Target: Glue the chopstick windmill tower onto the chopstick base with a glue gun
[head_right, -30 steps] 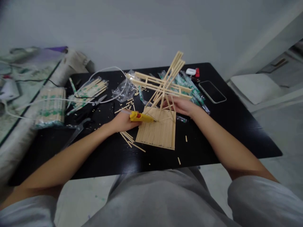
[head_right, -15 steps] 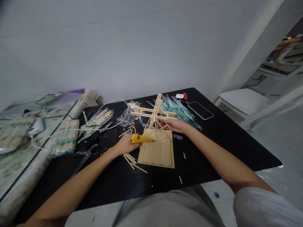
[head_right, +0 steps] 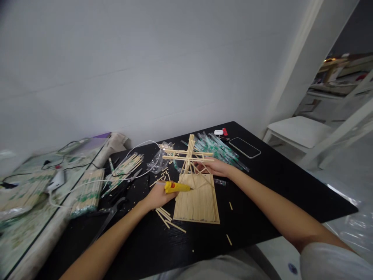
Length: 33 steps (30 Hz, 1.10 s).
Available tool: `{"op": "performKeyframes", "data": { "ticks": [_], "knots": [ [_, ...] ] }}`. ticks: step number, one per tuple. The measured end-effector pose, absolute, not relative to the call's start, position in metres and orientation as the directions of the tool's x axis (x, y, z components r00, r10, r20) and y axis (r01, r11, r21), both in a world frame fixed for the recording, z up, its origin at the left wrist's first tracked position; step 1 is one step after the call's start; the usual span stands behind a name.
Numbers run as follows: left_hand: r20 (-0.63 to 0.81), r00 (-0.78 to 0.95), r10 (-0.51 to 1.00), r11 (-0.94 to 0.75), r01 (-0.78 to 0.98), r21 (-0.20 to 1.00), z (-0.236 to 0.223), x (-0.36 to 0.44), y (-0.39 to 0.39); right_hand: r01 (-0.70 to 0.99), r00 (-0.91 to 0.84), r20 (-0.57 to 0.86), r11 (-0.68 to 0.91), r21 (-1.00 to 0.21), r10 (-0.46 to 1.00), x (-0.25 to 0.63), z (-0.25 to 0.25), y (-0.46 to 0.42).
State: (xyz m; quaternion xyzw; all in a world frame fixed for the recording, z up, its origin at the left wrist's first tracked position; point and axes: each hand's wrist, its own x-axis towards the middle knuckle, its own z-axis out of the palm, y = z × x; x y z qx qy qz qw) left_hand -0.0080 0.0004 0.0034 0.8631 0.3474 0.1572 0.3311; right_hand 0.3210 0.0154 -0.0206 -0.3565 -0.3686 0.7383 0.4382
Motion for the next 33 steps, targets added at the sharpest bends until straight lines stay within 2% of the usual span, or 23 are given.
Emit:
{"op": "performKeyframes", "data": {
  "ticks": [33],
  "knots": [
    [0.019,0.71,0.704,-0.524,0.501,0.689,0.0056,-0.0066,-0.0003,-0.373,-0.384,-0.19,-0.34,-0.864,0.904,0.3207,-0.0226,0.0184]
  ]
}}
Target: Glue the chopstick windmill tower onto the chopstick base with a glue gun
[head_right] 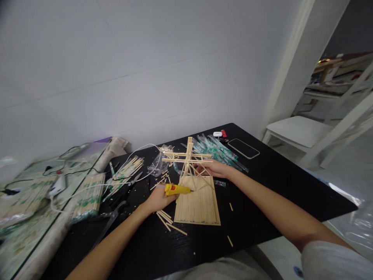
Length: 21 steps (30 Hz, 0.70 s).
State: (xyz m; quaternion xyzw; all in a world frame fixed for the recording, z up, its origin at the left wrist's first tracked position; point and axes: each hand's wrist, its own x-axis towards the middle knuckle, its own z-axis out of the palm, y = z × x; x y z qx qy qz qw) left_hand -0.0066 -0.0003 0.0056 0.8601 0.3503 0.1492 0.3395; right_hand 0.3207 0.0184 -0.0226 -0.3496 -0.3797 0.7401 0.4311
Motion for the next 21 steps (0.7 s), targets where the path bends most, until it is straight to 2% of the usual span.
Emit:
{"op": "performKeyframes", "data": {
  "ticks": [15,21],
  "knots": [
    [0.048,0.717,0.695,-0.537,0.474,0.698,-0.0012,-0.0095,0.004,-0.371,-0.379,-0.189,-0.336,-0.866,0.906,0.3219,-0.0245,0.0201],
    [0.056,0.725,0.686,-0.584,0.503,0.637,0.0024,-0.0091,0.0035,-0.355,-0.385,-0.22,-0.364,-0.861,0.896,0.3241,-0.0237,0.0209]
  ]
}}
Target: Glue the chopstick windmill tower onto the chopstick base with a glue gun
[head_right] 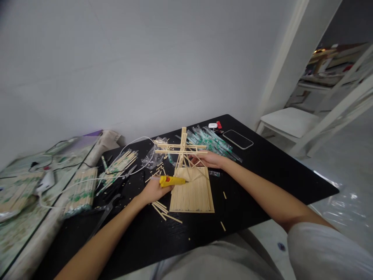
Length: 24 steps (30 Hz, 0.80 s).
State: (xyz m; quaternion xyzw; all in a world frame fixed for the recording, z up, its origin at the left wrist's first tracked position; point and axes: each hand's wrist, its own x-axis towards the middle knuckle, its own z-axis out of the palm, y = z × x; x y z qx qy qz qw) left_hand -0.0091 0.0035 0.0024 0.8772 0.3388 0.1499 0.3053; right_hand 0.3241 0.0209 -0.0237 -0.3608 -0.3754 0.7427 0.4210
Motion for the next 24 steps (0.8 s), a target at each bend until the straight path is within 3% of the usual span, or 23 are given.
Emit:
{"op": "performKeyframes", "data": {
  "ticks": [6,24],
  "knots": [
    [0.045,0.72,0.693,-0.592,0.531,0.606,0.006,-0.009,0.002,-0.318,-0.414,-0.212,-0.359,-0.878,0.885,0.325,-0.018,0.019],
    [0.108,0.753,0.648,-0.668,0.495,0.556,0.005,-0.01,0.005,-0.193,-0.267,-0.253,-0.309,-0.931,0.93,0.326,0.004,0.006]
  ]
}}
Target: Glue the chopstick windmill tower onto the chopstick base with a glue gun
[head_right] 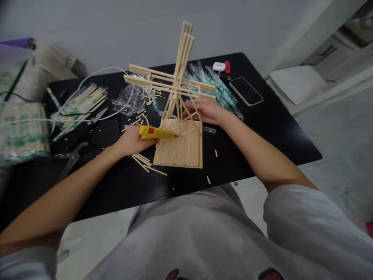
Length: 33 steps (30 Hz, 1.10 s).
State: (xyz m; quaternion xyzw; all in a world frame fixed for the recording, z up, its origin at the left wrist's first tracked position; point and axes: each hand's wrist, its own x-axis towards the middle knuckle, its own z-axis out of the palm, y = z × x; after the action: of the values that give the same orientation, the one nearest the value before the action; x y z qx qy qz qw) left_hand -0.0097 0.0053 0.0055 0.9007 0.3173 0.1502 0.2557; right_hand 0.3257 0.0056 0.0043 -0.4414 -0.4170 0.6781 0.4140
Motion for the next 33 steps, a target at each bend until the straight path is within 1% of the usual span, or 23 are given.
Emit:
{"op": "performKeyframes", "data": {
  "ticks": [8,14,20,25,33],
  "knots": [
    [0.139,0.751,0.645,-0.693,0.499,0.52,-0.0009,-0.009,0.0063,-0.176,-0.236,-0.257,-0.302,-0.937,0.937,0.3227,0.0081,0.003],
    [0.111,0.753,0.649,-0.666,0.491,0.563,0.0034,-0.0089,0.0048,-0.172,-0.205,-0.257,-0.293,-0.94,0.944,0.3239,0.0059,0.0036],
    [0.11,0.74,0.664,-0.657,0.507,0.557,0.0036,-0.0079,0.0042,-0.167,-0.212,-0.27,-0.307,-0.937,0.939,0.3224,0.0093,0.0015],
    [0.108,0.749,0.654,-0.653,0.486,0.581,0.0039,-0.0081,0.0041,-0.182,-0.197,-0.266,-0.302,-0.936,0.944,0.3224,0.0107,0.0004],
    [0.119,0.746,0.655,-0.666,0.495,0.558,0.0054,-0.0072,0.0036,-0.184,-0.19,-0.267,-0.302,-0.935,0.945,0.3226,0.0099,0.0015]
  ]
}}
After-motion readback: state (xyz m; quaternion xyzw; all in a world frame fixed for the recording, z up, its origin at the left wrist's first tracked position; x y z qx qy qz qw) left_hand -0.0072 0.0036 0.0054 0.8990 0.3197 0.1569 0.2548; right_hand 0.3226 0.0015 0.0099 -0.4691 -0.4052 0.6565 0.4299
